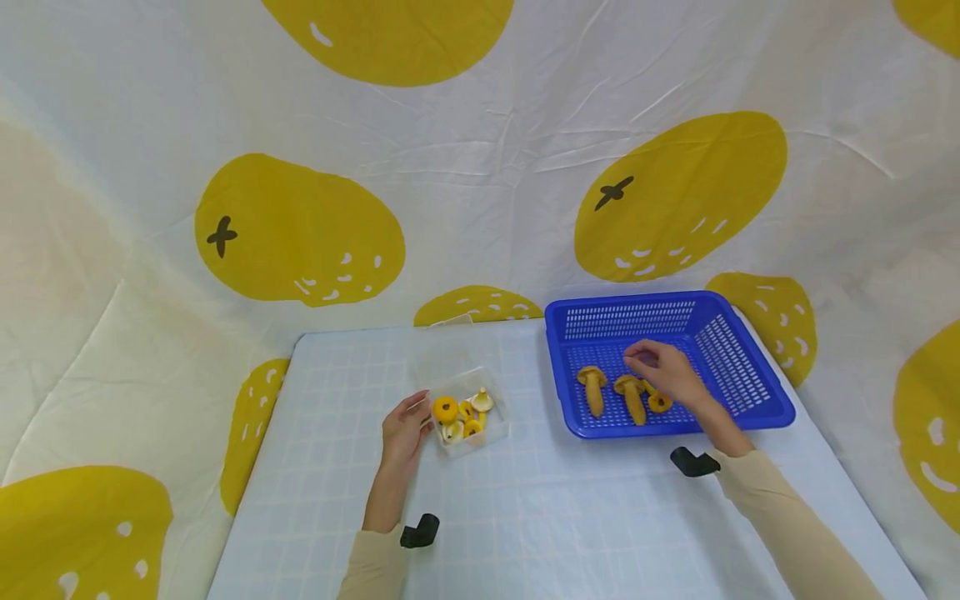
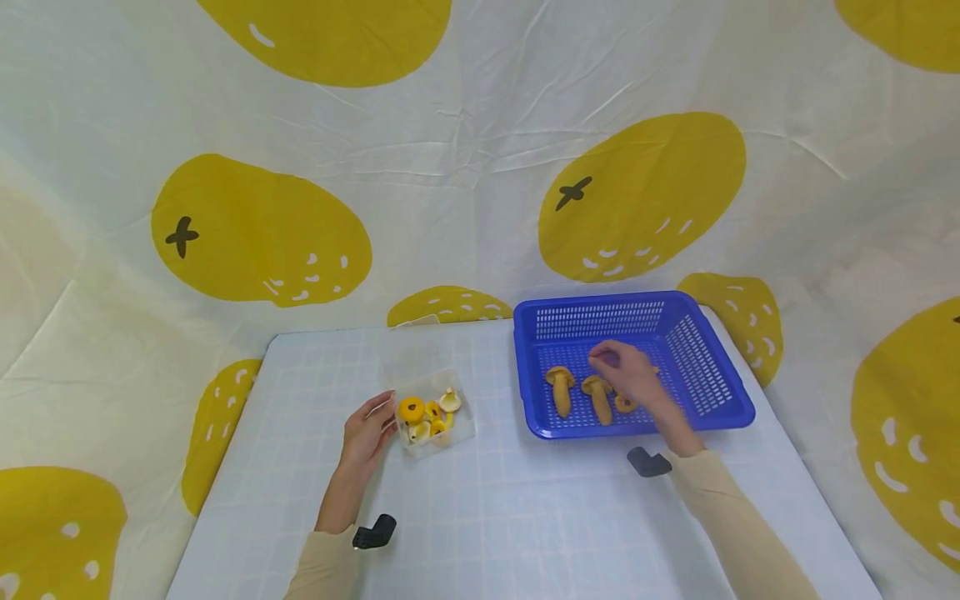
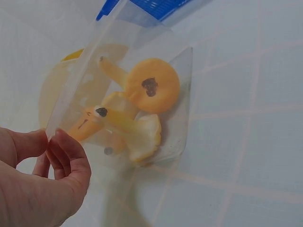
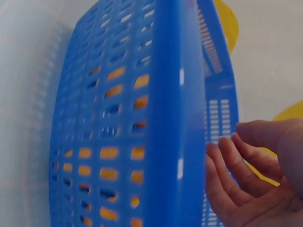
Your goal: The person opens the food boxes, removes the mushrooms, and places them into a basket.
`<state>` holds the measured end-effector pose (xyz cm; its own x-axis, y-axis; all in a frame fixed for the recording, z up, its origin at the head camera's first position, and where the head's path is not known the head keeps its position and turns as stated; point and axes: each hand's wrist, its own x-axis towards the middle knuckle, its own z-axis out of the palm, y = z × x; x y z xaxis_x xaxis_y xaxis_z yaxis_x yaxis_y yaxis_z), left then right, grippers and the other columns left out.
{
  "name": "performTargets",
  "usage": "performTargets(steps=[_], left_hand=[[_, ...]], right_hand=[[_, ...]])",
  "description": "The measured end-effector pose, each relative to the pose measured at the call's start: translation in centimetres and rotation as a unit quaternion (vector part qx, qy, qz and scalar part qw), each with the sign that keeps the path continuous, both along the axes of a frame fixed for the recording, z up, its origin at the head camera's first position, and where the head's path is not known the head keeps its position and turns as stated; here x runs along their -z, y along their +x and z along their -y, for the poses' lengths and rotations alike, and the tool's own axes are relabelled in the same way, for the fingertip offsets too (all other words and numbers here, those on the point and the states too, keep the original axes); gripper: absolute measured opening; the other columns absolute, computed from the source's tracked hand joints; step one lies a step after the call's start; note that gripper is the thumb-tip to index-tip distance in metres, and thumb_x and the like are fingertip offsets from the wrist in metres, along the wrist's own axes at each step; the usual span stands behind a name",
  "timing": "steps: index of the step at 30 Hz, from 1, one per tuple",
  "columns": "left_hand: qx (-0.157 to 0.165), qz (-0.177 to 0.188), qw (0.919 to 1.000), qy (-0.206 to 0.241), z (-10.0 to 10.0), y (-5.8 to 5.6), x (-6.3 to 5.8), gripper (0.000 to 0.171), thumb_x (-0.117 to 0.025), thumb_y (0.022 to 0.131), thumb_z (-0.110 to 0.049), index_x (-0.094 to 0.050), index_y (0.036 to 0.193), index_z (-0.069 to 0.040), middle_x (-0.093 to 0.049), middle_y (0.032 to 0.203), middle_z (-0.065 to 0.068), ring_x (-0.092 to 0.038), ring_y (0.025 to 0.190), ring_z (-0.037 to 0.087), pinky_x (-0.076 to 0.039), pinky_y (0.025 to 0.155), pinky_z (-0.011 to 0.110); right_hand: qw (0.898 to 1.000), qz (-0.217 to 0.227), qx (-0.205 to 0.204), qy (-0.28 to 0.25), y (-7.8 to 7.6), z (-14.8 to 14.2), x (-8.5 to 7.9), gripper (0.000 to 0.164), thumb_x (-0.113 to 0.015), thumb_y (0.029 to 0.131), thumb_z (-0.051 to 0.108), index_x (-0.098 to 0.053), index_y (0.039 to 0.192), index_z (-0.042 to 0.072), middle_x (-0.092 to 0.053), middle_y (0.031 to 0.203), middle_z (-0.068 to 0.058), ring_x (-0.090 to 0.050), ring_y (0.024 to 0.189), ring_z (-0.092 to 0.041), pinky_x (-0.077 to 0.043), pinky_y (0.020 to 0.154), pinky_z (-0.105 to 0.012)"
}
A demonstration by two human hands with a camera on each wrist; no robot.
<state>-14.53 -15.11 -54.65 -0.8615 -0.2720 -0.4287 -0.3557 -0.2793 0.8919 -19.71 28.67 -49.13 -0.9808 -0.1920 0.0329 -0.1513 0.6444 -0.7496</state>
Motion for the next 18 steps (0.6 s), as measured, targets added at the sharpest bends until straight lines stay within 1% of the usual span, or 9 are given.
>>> performTargets(steps=[4,9,14,18], left_hand=[[0.0,0.001,1.0,0.0,0.0,0.0,0.0,0.035,-0.063,0.104,-0.012,-0.061,0.137,0.0,-0.06,0.127,0.016,-0.057,0.096,0.017,-0.054,0.079,0.023],[0.002,0.001,1.0,-0.007,0.1,0.0,0.0,0.035,-0.063,0.104,-0.013,-0.062,0.137,-0.001,-0.061,0.123,0.014,-0.056,0.096,0.017,-0.054,0.08,0.023],[0.002,0.002,1.0,-0.009,0.1,0.0,0.0,0.035,-0.063,0.104,-0.013,-0.062,0.137,-0.002,-0.061,0.123,0.013,-0.057,0.097,0.017,-0.054,0.08,0.023],[0.002,0.002,0.9999,-0.011,0.0,0.0,-0.1,0.035,-0.063,0.104,-0.014,-0.062,0.137,-0.002,-0.06,0.122,0.011,-0.057,0.098,0.017,-0.054,0.079,0.022]], right_hand=[[1.0,-0.012,-0.007,-0.018,0.0,1.5,-0.5,0.024,-0.063,0.104,0.016,-0.066,0.118,-0.003,-0.069,0.114,-0.022,-0.066,0.108,-0.041,-0.056,0.092,-0.053],[0.999,-0.021,-0.017,-0.037,0.0,3.7,-1.2,0.024,-0.063,0.105,0.016,-0.066,0.118,-0.004,-0.07,0.113,-0.021,-0.067,0.105,-0.038,-0.055,0.093,-0.052],[0.998,-0.004,-0.019,-0.054,-0.3,5.7,-1.7,0.025,-0.063,0.105,0.018,-0.066,0.12,-0.002,-0.069,0.114,-0.019,-0.067,0.106,-0.036,-0.054,0.096,-0.052],[0.997,0.005,-0.025,-0.073,-0.9,7.0,-1.4,0.025,-0.063,0.105,0.019,-0.066,0.121,0.0,-0.069,0.116,-0.017,-0.067,0.108,-0.035,-0.055,0.096,-0.05]])
